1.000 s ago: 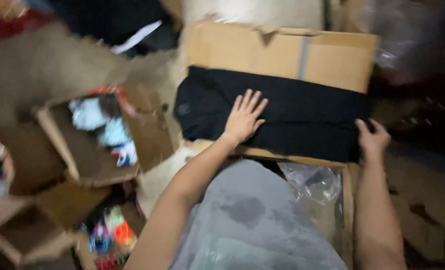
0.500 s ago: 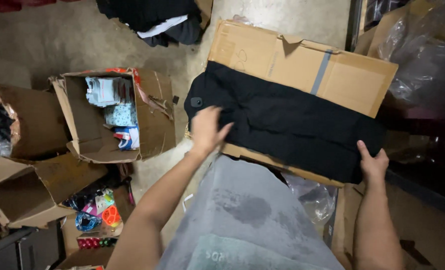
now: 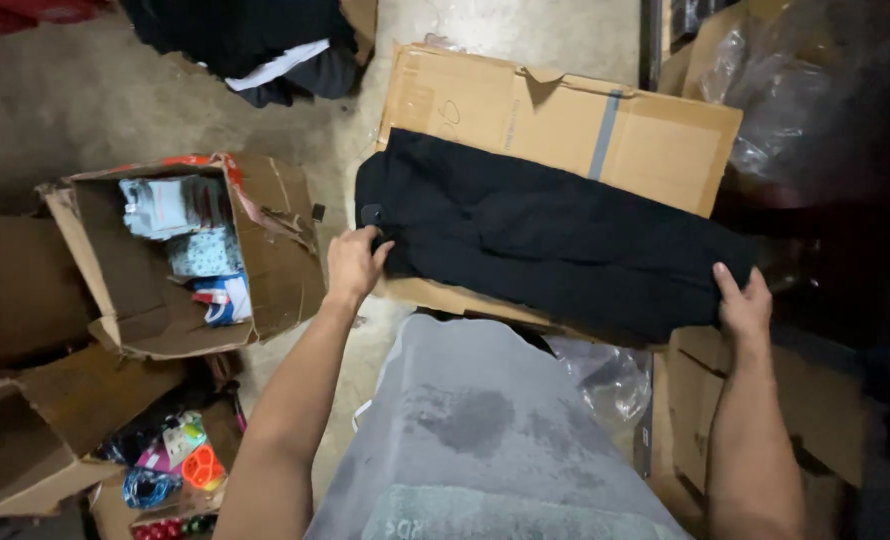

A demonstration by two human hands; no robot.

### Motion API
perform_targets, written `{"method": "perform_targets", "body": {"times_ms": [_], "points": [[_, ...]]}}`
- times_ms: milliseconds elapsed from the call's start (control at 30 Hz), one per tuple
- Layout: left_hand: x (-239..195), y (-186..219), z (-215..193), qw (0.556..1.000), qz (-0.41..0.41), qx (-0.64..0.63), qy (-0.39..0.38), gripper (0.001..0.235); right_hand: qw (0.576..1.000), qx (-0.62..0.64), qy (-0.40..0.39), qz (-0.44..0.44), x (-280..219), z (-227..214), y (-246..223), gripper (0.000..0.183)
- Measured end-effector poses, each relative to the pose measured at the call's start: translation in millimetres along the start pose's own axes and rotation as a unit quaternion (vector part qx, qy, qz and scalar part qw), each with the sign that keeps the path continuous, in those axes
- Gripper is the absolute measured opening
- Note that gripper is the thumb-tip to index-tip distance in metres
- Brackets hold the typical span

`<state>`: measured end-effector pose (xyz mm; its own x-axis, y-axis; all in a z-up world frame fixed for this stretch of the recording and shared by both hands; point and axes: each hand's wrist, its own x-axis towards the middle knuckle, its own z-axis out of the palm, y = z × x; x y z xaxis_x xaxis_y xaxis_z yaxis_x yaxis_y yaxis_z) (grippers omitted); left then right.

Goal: Folding t-shirts on a cardboard box in a storage area.

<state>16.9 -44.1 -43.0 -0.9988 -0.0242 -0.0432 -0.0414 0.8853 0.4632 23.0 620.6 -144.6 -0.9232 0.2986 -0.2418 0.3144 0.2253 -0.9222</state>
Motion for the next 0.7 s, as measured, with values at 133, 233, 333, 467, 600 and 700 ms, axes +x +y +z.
{"method": "perform_targets", "body": {"times_ms": [133,233,333,467,600,700], "points": [[-2.6,20.3,-3.4,0.997,0.029,0.005,0.066,0.029,0.948,-0.319,-0.009,-0.013,-20.7,14.9,-57.2,0.067],[-0.6,52.4,-1.7,0.990,0.089,-0.032,0.108,0.042,0.940,-0.339,0.029,-0.006,-40.2,39.9,-96.1,0.062],[9.7,76.6,16.9,0.982,0.159,-0.083,0.063,0.048,0.941,-0.330,0.076,-0.025,-40.3,41.9,-80.1,0.060],[34.2,113.3,31.2,0.957,0.290,-0.015,-0.003,0.076,0.953,-0.285,0.105,0.003,-51.5,53.1,-92.7,0.079],[58.5,108.3,65.4,0.955,0.290,0.024,-0.061,0.069,0.918,-0.353,0.024,-0.181,-58.1,55.6,-69.4,0.082],[80.6,111.9,58.7,0.960,0.264,0.013,-0.088,0.044,0.904,-0.420,0.007,-0.078,-66.0,74.4,-84.7,0.074]]}}
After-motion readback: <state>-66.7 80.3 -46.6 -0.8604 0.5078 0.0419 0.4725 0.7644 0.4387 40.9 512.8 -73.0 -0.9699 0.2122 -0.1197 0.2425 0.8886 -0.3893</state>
